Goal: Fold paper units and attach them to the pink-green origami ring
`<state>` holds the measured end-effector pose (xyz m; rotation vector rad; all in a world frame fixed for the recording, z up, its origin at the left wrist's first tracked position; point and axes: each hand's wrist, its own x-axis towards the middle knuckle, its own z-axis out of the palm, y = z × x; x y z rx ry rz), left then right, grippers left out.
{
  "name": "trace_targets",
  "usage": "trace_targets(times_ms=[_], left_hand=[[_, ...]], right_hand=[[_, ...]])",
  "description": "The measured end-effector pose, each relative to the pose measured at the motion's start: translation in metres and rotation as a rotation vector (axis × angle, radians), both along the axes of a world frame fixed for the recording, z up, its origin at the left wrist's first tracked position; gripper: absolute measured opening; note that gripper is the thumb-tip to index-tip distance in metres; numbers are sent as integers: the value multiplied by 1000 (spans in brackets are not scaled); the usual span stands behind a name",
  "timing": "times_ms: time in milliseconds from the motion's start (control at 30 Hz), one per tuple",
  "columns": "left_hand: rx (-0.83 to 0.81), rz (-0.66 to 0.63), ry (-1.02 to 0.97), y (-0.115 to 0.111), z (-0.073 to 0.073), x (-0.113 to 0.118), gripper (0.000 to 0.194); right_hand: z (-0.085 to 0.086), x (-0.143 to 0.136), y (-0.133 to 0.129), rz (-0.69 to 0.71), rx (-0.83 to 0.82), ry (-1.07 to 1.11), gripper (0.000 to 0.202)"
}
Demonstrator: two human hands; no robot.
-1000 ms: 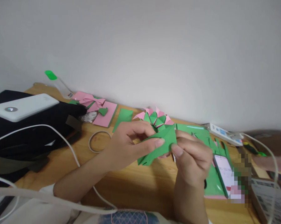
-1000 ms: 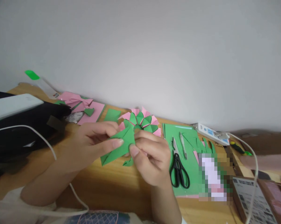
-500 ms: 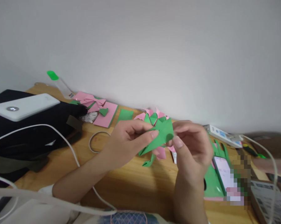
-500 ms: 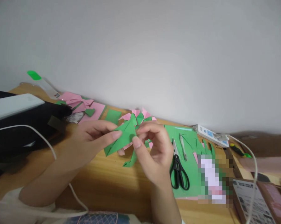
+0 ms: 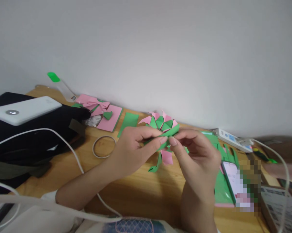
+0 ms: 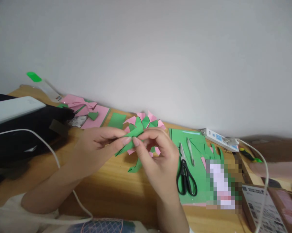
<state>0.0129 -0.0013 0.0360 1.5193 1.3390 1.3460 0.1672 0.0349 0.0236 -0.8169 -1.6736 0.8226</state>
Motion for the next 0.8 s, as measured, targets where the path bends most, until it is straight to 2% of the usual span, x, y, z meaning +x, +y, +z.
trace_targets(times_ms=[300,633,800], left_hand=[[-37,-61,-97,2,-2,0,28],[-94,-60,-137,4,-5,1,23],[-185,-80,-251,6,-9,0,22]], right_hand=[[1,0,-3,45,-127,114,10],[1,-1,-3,2,-81,68,12],[1,0,-1,28,-211,172,21]])
